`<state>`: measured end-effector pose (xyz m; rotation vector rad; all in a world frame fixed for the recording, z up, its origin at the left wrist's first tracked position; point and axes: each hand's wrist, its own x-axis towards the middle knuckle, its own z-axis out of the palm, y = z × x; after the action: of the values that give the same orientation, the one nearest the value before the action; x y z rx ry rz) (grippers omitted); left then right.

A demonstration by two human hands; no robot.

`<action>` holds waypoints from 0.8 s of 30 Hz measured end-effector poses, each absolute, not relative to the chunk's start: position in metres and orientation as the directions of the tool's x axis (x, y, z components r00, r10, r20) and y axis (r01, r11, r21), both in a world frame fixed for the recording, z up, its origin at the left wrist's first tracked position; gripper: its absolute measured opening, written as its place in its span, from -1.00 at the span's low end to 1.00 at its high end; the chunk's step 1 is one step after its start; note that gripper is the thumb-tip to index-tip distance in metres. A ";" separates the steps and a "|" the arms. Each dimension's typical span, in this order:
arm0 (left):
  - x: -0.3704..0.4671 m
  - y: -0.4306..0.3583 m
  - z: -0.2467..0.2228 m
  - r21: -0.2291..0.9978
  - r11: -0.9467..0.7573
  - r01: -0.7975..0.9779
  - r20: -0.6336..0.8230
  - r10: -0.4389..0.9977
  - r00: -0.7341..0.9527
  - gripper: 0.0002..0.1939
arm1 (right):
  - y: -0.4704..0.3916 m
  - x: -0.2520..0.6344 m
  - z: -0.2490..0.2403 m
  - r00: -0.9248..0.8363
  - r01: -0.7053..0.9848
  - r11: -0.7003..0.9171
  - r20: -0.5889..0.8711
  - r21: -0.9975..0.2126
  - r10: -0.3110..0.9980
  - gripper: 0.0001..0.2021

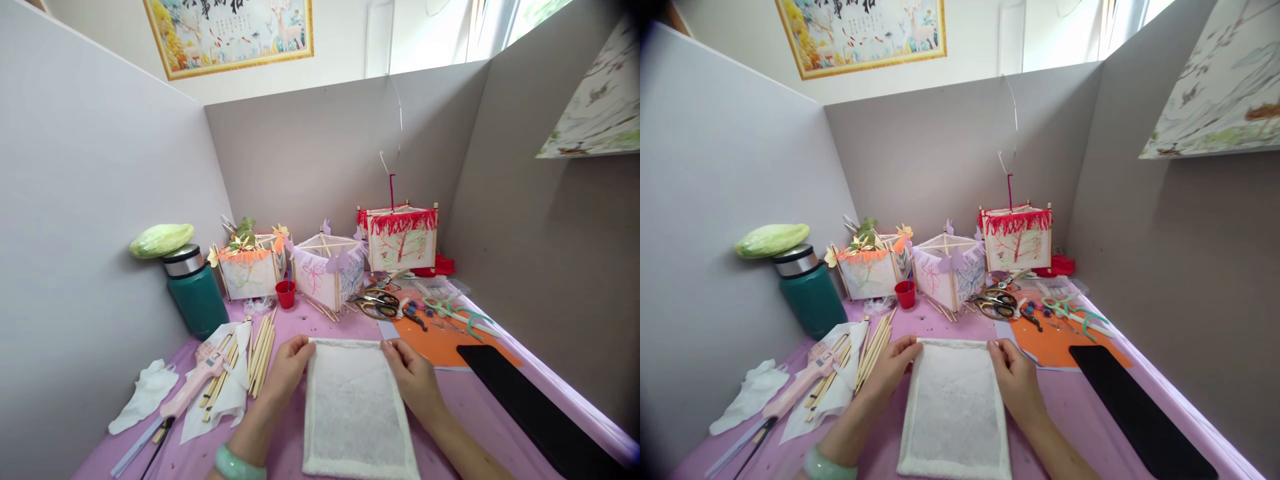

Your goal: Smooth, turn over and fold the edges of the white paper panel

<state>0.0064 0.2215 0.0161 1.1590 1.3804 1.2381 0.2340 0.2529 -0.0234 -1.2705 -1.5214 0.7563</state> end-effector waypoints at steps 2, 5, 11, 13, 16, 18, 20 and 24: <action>0.006 0.222 0.016 0.996 0.058 0.061 -0.048 0.987 -0.154 -0.76 | 0.252 0.234 -0.024 0.017 0.336 0.273 0.295 -0.901 0.955 -0.61; 0.006 0.221 0.016 0.997 0.046 0.065 -0.034 0.982 -0.186 -0.77 | 0.251 0.234 -0.025 -0.003 0.311 0.299 0.314 -0.902 0.949 -0.63; 0.005 0.223 0.014 0.995 0.057 0.084 -0.038 0.974 -0.222 -0.77 | 0.252 0.233 -0.021 -0.018 0.261 0.297 0.303 -0.919 0.953 -0.63; 0.004 0.225 0.013 0.993 0.081 0.090 -0.059 0.973 -0.223 -0.73 | 0.253 0.232 -0.019 -0.028 0.207 0.270 0.271 -0.940 0.962 -0.60; 0.002 0.227 0.011 0.990 0.101 0.096 -0.078 0.972 -0.223 -0.65 | 0.255 0.233 -0.018 -0.071 0.146 0.213 0.205 -0.966 0.976 -0.56; 0.000 0.228 0.010 0.990 0.106 0.098 -0.082 0.972 -0.220 -0.59 | 0.256 0.233 -0.018 -0.085 0.150 0.203 0.192 -0.968 0.978 -0.58; -0.001 0.228 0.009 0.988 0.100 0.118 -0.072 0.973 -0.220 -0.54 | 0.256 0.233 -0.018 -0.077 0.168 0.221 0.210 -0.961 0.975 -0.61; -0.005 0.229 0.003 0.979 0.030 0.200 0.014 0.977 -0.213 -0.49 | 0.257 0.233 -0.019 -0.058 0.214 0.255 0.248 -0.943 0.967 -0.67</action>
<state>-0.0045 0.2294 0.0030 1.2434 1.5256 1.2572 0.2331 0.2573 -0.0193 -1.1556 -1.5020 0.9248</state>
